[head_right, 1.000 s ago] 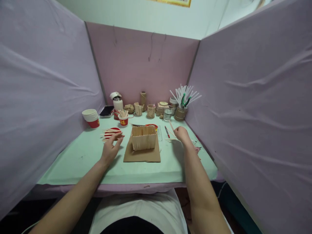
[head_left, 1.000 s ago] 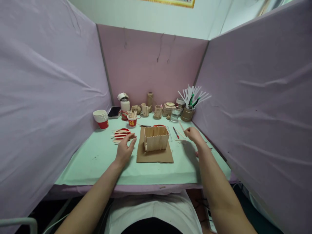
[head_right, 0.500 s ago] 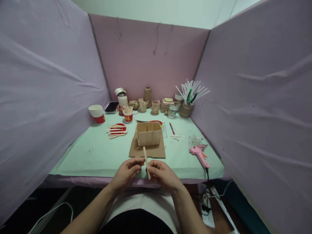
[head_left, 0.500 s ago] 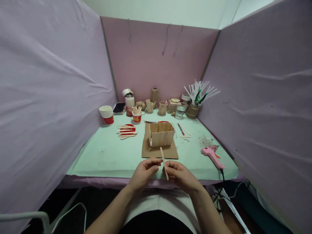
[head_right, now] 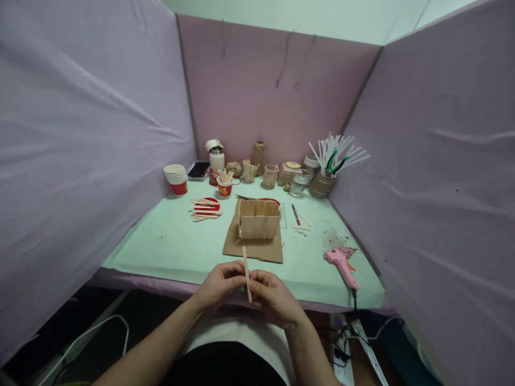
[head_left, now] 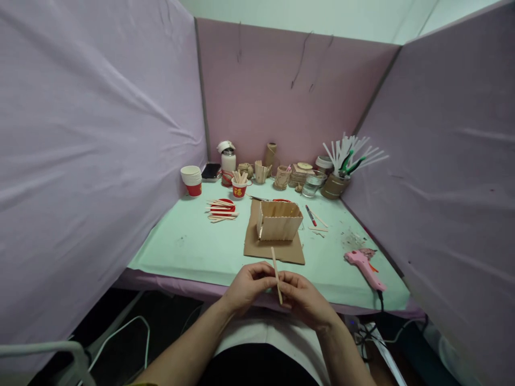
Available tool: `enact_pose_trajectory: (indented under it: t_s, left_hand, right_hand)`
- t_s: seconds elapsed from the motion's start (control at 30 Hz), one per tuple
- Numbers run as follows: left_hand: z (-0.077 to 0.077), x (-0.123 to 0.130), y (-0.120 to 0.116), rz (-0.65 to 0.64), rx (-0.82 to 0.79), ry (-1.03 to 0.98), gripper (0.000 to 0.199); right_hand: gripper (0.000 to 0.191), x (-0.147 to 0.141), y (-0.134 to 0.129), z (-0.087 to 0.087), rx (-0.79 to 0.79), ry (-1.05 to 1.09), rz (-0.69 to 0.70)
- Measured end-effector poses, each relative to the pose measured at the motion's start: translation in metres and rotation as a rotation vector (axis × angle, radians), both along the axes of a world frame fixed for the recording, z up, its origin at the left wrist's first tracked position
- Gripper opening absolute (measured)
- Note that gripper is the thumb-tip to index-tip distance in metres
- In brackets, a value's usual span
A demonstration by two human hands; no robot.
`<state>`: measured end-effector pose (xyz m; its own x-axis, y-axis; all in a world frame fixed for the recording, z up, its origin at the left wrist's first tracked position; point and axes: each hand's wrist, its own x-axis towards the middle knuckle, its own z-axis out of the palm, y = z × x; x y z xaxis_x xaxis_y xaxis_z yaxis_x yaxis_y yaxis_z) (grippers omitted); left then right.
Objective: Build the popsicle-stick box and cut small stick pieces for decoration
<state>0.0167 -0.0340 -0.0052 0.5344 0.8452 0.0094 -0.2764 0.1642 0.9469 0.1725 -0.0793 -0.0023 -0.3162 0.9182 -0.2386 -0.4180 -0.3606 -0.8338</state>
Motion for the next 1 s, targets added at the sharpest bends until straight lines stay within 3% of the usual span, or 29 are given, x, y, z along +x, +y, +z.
enact_pose_trajectory:
  t_s: [0.33, 0.57, 0.7, 0.87, 1.0]
  left_hand:
    - [0.001, -0.001, -0.001, 0.013, 0.04, -0.008, 0.018]
    - [0.001, -0.006, 0.003, 0.043, 0.034, -0.007, 0.02]
    - [0.011, -0.017, 0.027, 0.185, 0.091, 0.051, 0.028]
    - [0.025, -0.021, 0.066, 0.445, 0.378, 0.186, 0.022]
    - [0.027, -0.013, 0.081, 0.519, 0.554, 0.328, 0.015]
  right_hand:
    - [0.035, -0.002, -0.002, 0.001, -0.013, -0.069, -0.021]
    - [0.031, -0.003, -0.003, 0.003, 0.07, -0.205, -0.07]
    - [0.03, 0.003, -0.001, 0.005, 0.12, -0.377, -0.214]
    - [0.03, 0.014, 0.004, 0.006, 0.189, -0.547, -0.366]
    - [0.03, 0.019, 0.008, 0.003, 0.212, -0.586, -0.378]
